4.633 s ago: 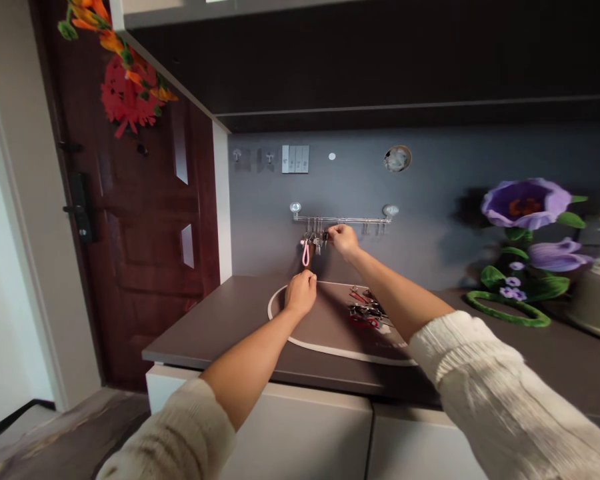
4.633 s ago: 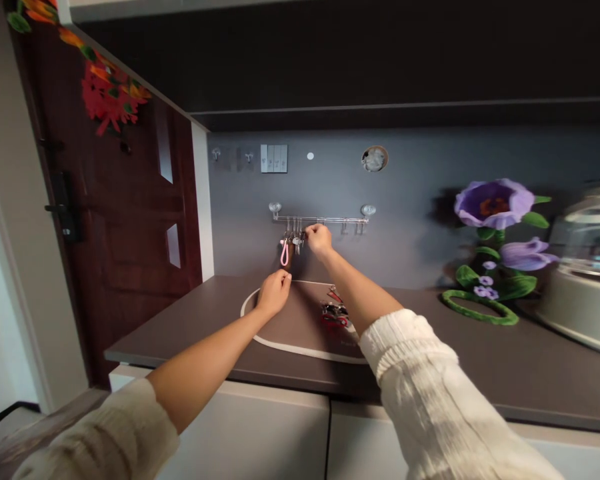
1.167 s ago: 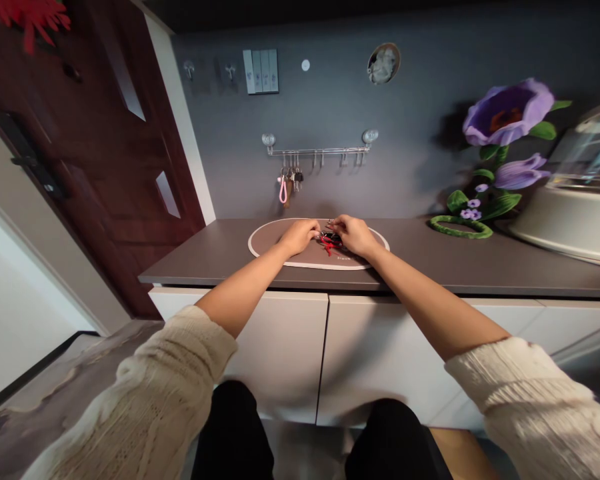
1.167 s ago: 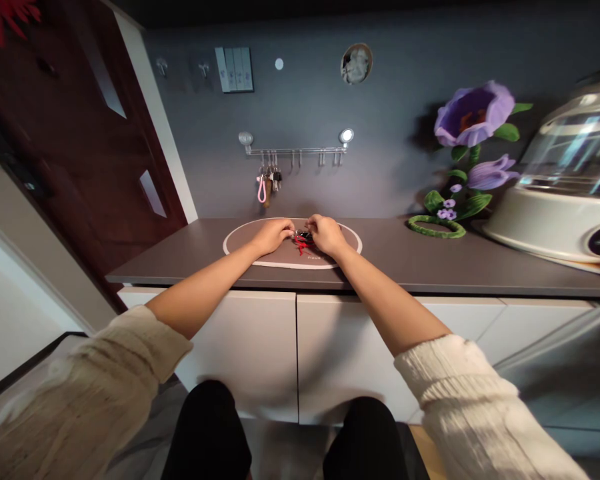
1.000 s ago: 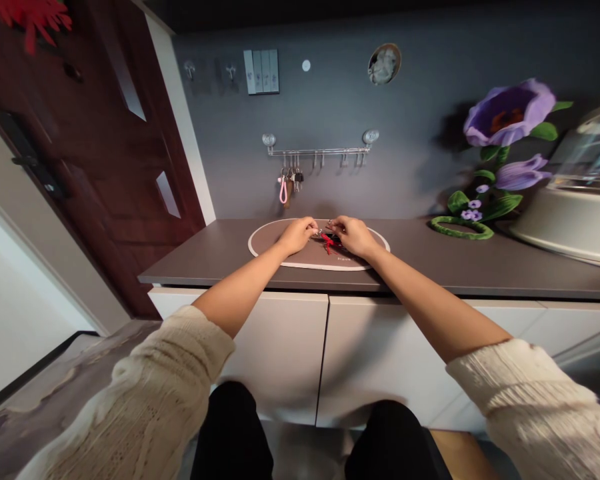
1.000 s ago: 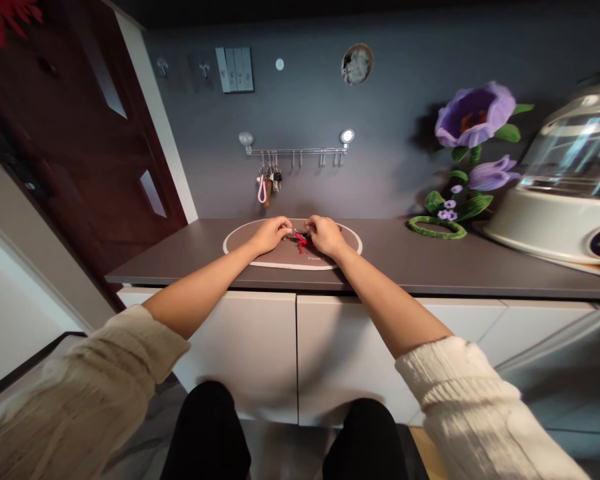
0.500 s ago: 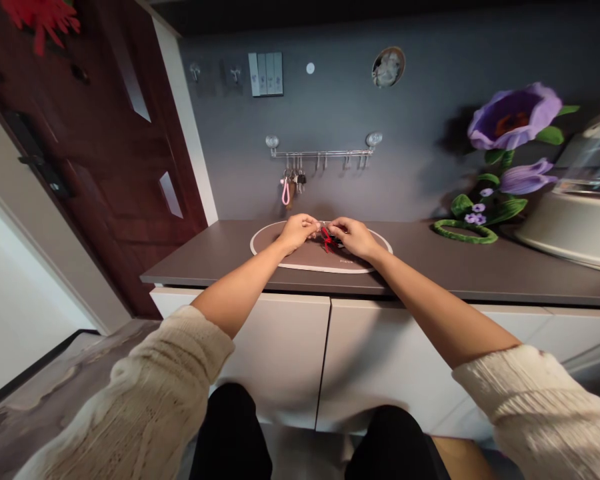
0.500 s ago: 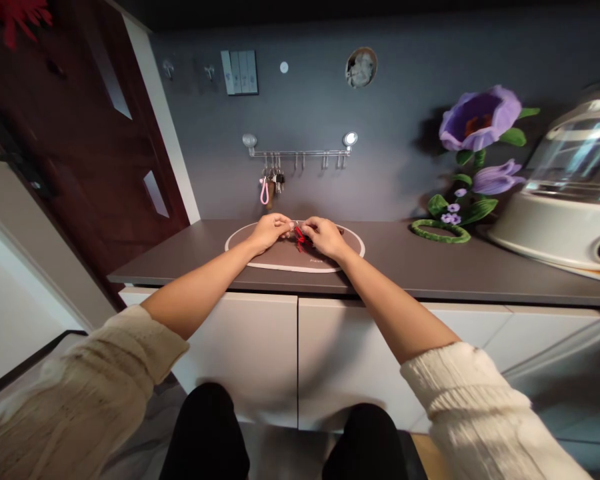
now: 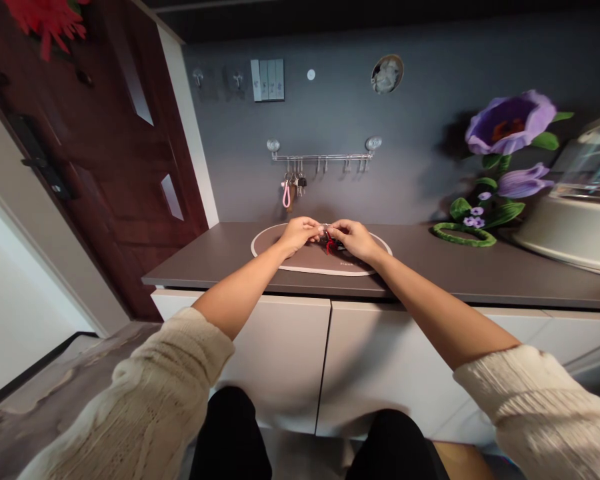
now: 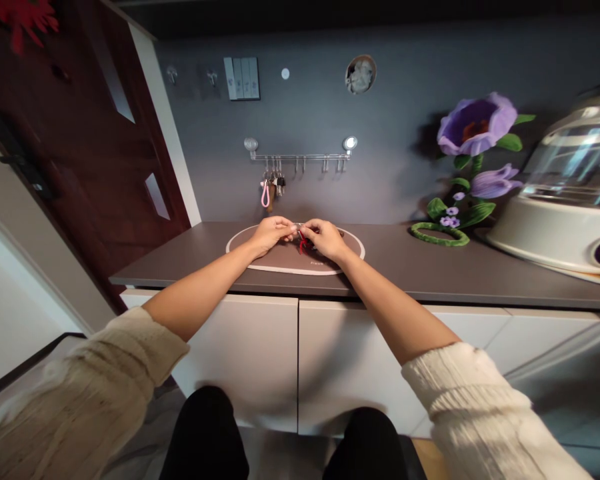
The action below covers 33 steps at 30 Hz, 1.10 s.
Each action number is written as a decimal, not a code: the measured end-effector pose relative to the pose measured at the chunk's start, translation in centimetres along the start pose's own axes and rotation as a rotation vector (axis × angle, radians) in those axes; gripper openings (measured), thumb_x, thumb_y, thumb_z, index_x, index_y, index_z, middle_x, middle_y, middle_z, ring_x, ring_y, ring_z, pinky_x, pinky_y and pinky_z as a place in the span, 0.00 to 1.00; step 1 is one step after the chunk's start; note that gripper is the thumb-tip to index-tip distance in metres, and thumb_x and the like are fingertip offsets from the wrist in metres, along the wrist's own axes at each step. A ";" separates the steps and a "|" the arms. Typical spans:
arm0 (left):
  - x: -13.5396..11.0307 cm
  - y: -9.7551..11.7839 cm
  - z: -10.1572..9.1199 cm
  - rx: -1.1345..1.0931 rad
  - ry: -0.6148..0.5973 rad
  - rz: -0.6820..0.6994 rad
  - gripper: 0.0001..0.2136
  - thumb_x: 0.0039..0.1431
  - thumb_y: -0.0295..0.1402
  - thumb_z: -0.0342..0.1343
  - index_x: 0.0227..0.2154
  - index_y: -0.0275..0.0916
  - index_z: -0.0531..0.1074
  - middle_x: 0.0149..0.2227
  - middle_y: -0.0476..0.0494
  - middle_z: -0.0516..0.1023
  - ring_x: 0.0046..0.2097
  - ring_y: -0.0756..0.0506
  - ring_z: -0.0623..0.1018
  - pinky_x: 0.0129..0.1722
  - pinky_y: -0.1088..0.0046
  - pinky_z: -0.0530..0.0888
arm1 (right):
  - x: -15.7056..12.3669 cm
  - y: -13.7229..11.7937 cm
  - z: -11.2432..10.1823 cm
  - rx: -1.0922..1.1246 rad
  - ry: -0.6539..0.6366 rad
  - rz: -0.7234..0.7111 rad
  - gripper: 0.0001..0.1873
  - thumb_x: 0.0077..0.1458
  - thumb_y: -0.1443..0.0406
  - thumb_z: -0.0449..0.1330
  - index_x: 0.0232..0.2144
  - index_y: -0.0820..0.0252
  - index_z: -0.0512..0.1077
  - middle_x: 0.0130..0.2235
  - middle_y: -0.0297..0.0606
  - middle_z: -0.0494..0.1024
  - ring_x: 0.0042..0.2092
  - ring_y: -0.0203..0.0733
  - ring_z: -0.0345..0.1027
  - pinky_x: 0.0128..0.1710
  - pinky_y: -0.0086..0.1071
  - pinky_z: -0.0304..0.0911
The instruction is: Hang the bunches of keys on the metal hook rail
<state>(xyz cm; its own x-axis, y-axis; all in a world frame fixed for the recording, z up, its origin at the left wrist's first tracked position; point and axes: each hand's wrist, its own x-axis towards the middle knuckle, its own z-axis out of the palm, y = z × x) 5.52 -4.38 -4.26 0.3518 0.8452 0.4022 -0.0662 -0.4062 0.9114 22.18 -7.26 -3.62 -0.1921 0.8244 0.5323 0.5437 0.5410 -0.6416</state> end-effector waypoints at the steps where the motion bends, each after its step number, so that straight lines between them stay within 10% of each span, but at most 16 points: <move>1: 0.0 0.1 0.0 0.008 -0.004 -0.003 0.08 0.47 0.32 0.58 0.27 0.32 0.67 0.23 0.47 0.73 0.24 0.56 0.69 0.27 0.77 0.66 | 0.0 0.0 0.0 0.007 0.001 0.003 0.14 0.49 0.57 0.54 0.28 0.63 0.70 0.30 0.37 0.74 0.30 0.35 0.64 0.34 0.29 0.60; 17: 0.2 0.1 0.0 0.024 0.079 0.038 0.05 0.50 0.29 0.53 0.28 0.32 0.67 0.25 0.46 0.73 0.24 0.55 0.69 0.26 0.78 0.65 | 0.2 -0.1 -0.2 0.117 0.006 -0.024 0.15 0.48 0.55 0.54 0.27 0.62 0.67 0.27 0.33 0.70 0.29 0.33 0.61 0.33 0.28 0.59; 33: 1.2 -1.3 -0.7 0.511 0.260 0.249 0.07 0.52 0.32 0.49 0.27 0.35 0.69 0.26 0.48 0.73 0.29 0.51 0.70 0.33 0.75 0.66 | 1.3 -0.8 -0.3 0.318 0.100 0.037 0.16 0.47 0.52 0.54 0.28 0.60 0.63 0.23 0.29 0.64 0.23 0.31 0.56 0.26 0.27 0.56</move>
<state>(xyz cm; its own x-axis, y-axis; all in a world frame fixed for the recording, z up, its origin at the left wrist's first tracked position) 5.35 -2.58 -4.86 0.1407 0.7345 0.6638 0.3607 -0.6625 0.6566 21.74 -6.69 -2.28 -0.0868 0.8327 0.5469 0.2637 0.5486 -0.7935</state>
